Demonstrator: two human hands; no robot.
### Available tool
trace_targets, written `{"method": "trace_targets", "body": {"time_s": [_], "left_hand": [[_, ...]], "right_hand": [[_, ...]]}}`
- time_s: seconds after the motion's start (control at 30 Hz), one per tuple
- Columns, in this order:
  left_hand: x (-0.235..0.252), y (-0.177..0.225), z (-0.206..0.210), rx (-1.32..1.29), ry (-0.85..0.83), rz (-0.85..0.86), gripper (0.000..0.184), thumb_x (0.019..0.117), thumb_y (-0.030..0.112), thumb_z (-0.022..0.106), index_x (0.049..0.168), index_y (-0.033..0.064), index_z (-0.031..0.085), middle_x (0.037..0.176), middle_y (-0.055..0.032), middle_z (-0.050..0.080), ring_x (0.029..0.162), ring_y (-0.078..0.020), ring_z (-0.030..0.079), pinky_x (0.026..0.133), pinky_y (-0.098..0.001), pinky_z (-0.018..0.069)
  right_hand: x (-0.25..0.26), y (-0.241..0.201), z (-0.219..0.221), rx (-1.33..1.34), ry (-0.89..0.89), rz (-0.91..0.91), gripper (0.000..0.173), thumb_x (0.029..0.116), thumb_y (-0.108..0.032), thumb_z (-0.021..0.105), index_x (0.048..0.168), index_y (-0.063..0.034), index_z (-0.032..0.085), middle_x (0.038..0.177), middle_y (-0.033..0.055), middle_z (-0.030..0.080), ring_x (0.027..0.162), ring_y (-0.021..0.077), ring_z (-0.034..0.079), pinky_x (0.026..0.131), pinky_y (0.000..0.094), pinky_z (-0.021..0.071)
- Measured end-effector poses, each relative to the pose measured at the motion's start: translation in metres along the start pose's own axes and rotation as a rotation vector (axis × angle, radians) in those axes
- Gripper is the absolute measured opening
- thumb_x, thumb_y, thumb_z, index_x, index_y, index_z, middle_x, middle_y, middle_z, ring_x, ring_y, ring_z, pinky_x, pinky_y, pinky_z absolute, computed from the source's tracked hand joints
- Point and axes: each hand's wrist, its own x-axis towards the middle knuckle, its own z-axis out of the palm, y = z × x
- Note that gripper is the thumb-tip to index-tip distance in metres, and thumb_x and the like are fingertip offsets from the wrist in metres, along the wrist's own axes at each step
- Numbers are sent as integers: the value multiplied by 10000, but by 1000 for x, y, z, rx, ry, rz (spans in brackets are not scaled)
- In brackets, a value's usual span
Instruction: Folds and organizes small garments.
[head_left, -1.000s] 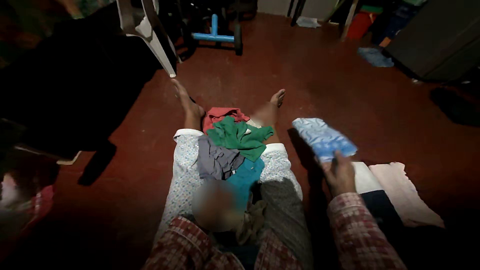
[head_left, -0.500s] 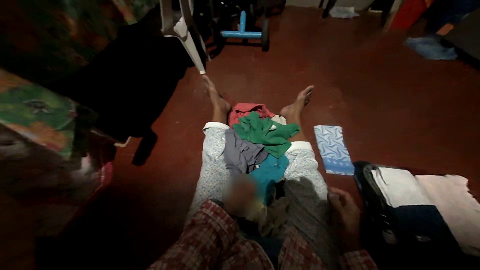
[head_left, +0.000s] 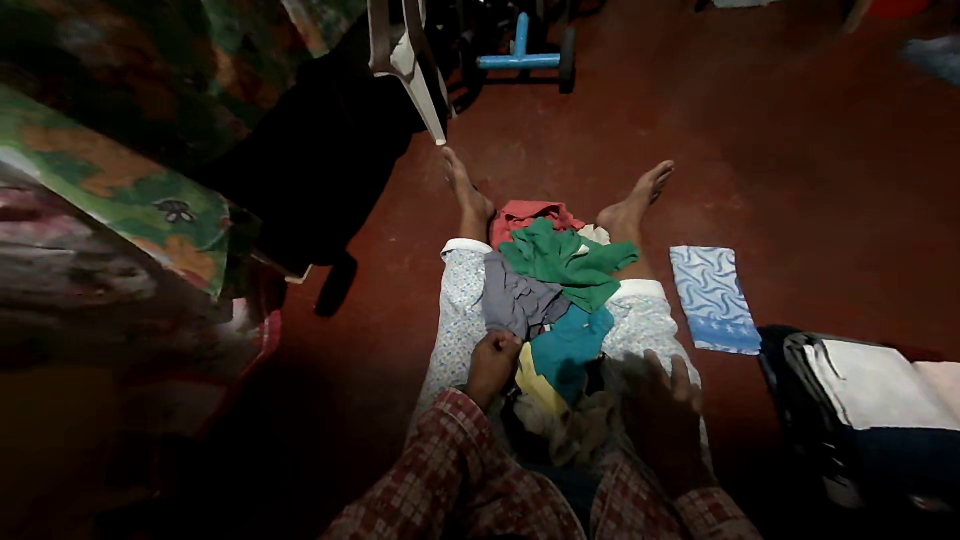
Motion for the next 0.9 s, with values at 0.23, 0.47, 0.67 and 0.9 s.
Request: {"method": "trace_targets", "body": {"time_s": [0.23, 0.47, 0.67, 0.9], "left_hand": [[3, -6, 1, 177, -129, -7, 350, 1017, 230, 629, 1261, -5, 541, 902, -112, 645, 689, -172, 653, 676, -350, 577], [-3, -10, 7, 442, -256, 99, 336, 1020, 301, 605, 1166, 0, 638, 954, -151, 659, 827, -251, 661, 800, -448, 557], [-18, 9, 1, 56, -202, 308, 169, 994, 184, 629, 1006, 16, 643, 831, -20, 614, 717, -75, 600, 688, -261, 529], [-89, 57, 26, 441, -624, 797, 260, 983, 212, 658, 1034, -35, 725, 1075, -178, 699, 1037, -243, 667, 965, -363, 525]], "right_hand": [[0, 0, 1, -9, -2, 11, 304, 924, -195, 632, 1180, -86, 753, 1494, 220, 524, 1410, 587, 359, 1018, 821, 289], [0, 2, 0, 22, -14, 26, 304, 926, -202, 637, 1178, -80, 756, 1494, 215, 527, 1414, 582, 358, 1036, 818, 281], [-2, 4, 2, 109, 56, -11, 303, 913, -188, 614, 1154, -75, 761, 1422, 212, 591, 1377, 589, 406, 1028, 836, 269], [1, -39, -46, 996, -189, 426, 450, 1061, -276, 489, 1378, 38, 543, 1215, 157, 669, 1032, 179, 680, 879, 364, 593]]}}
